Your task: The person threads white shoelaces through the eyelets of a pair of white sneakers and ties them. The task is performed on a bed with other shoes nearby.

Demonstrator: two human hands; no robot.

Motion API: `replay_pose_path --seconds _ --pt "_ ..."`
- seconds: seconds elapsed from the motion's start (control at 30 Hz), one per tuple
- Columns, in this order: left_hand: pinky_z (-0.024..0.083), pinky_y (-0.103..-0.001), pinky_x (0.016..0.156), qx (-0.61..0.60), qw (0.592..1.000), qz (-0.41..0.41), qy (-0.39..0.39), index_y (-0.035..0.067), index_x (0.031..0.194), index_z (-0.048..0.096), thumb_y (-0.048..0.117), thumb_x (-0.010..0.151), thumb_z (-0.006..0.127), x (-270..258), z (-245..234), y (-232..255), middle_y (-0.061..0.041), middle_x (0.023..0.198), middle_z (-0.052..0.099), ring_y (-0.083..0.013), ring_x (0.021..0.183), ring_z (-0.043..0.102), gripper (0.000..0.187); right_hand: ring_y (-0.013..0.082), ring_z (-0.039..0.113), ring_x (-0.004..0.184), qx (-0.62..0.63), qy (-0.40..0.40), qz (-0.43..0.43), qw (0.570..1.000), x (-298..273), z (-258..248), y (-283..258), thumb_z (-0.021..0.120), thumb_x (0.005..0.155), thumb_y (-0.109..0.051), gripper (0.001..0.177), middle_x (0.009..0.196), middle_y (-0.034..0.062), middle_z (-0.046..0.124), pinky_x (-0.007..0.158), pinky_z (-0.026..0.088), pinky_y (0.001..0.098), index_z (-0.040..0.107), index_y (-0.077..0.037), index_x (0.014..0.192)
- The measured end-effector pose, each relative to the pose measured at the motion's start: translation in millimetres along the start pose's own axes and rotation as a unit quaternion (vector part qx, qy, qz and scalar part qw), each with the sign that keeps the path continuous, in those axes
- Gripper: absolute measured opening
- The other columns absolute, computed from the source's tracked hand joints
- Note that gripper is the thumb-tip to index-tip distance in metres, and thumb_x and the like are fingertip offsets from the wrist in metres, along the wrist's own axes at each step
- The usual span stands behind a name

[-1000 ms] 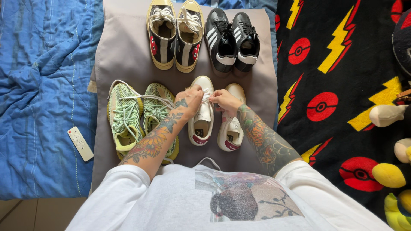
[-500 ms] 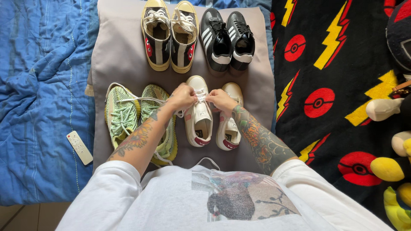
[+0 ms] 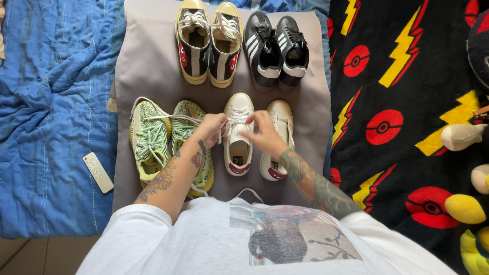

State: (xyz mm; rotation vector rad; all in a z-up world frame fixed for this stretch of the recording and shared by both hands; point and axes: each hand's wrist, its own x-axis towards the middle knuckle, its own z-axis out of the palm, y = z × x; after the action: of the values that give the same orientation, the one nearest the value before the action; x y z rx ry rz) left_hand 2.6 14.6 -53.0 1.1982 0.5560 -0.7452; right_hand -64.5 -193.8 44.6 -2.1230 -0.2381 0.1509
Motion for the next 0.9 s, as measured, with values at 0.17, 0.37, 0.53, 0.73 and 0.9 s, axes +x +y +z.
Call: replay_pose_path --seconds 0.17,0.37,0.53,0.73,0.9 --pt "0.049 -0.031 0.062 -0.063 0.996 0.003 -0.059 0.0 0.085 0.064 0.009 0.09 0.064 4 -8 -5 -0.004 0.078 0.063 -0.0152 0.067 0.058 0.01 0.0367 0.057 0.114 -0.107 0.016 -0.024 0.994 -32 6 -28 0.067 0.074 0.003 0.044 0.121 0.0154 0.049 0.095 0.05 0.0448 0.055 -0.009 0.114" --pt "0.057 -0.038 0.072 0.496 0.858 0.131 0.021 -0.004 0.083 0.073 0.025 0.083 0.067 -47 2 31 -0.017 0.077 0.072 -0.0231 0.07 0.071 0.029 0.0363 0.06 0.111 -0.122 0.022 0.014 0.992 -29 9 -30 0.068 0.079 0.004 0.038 0.121 0.013 0.051 0.093 0.05 0.0442 0.055 -0.01 0.112" --pt "0.056 -0.043 0.085 0.57 0.815 0.1 0.005 0.001 0.089 0.075 0.032 0.085 0.067 -41 4 46 -0.022 0.091 0.074 -0.0345 0.089 0.073 0.032 0.0356 0.06 0.109 -0.111 0.011 -0.006 0.994 -33 3 -22 0.074 0.077 0.003 0.04 0.122 0.0125 0.051 0.092 0.051 0.0428 0.057 -0.01 0.11" --pt "0.054 -0.046 0.088 0.55 0.801 0.235 0.022 0.001 0.096 0.072 0.022 0.086 0.066 -4 2 8 -0.022 0.104 0.073 -0.038 0.1 0.068 0.024 0.0359 0.059 0.111 -0.146 0.023 -0.033 0.988 -35 10 -22 0.074 0.073 0.006 0.042 0.125 0.0127 0.049 0.092 0.052 0.0428 0.057 -0.011 0.107" --pt "0.061 -0.042 0.084 0.382 0.912 0.135 -0.068 0.002 0.102 0.067 0.021 0.091 0.061 -23 -15 31 -0.015 0.096 0.077 -0.0254 0.091 0.078 0.023 0.0352 0.059 0.112 -0.151 0.02 -0.013 0.988 -37 11 -19 0.074 0.073 0.007 0.042 0.125 0.0125 0.05 0.092 0.051 0.0429 0.056 -0.01 0.107"
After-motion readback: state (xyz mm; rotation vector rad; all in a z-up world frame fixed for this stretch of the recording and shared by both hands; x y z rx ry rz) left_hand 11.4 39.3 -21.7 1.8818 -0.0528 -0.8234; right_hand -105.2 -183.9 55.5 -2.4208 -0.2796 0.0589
